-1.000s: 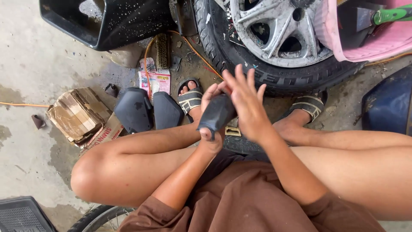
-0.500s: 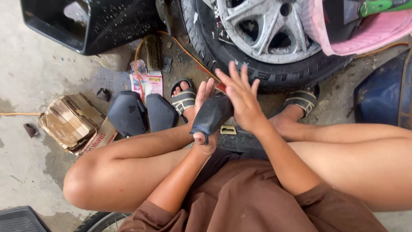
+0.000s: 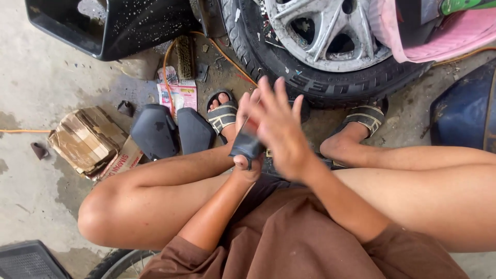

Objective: The person sits on the floor and sands a black plastic motorcycle part using a red sanding block. They hold the part in their left hand and rub the sanding block over its surface with their right hand, focusing on smoothing the edges and flat areas.

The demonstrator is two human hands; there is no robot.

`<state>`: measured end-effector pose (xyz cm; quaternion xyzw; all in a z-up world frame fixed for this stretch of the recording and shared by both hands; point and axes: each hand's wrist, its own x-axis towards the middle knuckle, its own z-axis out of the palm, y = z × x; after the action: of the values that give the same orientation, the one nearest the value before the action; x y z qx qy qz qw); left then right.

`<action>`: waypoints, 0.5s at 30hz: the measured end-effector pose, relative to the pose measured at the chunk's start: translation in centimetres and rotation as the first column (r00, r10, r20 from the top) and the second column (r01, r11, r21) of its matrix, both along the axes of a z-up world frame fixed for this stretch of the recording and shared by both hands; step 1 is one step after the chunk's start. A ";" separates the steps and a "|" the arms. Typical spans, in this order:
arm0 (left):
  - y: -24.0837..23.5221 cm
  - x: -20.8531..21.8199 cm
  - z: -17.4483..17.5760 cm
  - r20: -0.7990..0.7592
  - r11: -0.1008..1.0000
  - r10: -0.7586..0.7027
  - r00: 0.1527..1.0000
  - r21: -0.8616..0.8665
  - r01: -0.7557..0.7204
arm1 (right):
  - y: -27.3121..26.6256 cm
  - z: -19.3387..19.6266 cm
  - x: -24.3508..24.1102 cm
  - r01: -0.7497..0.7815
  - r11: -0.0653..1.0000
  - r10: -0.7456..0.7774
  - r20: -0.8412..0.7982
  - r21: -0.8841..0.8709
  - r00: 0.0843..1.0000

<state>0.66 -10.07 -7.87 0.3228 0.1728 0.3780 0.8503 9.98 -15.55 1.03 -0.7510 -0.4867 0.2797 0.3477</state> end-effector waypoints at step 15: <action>-0.7 -0.4 2.6 0.108 0.987 -0.135 0.985 -0.067 0.143 | 0.3 2.6 -0.7 0.097 0.994 -0.083 -0.204 0.059 0.976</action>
<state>0.21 -10.81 -5.29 0.2822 0.1194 0.3271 0.8939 9.30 -15.28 3.59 -0.7278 -0.4239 0.3211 0.4329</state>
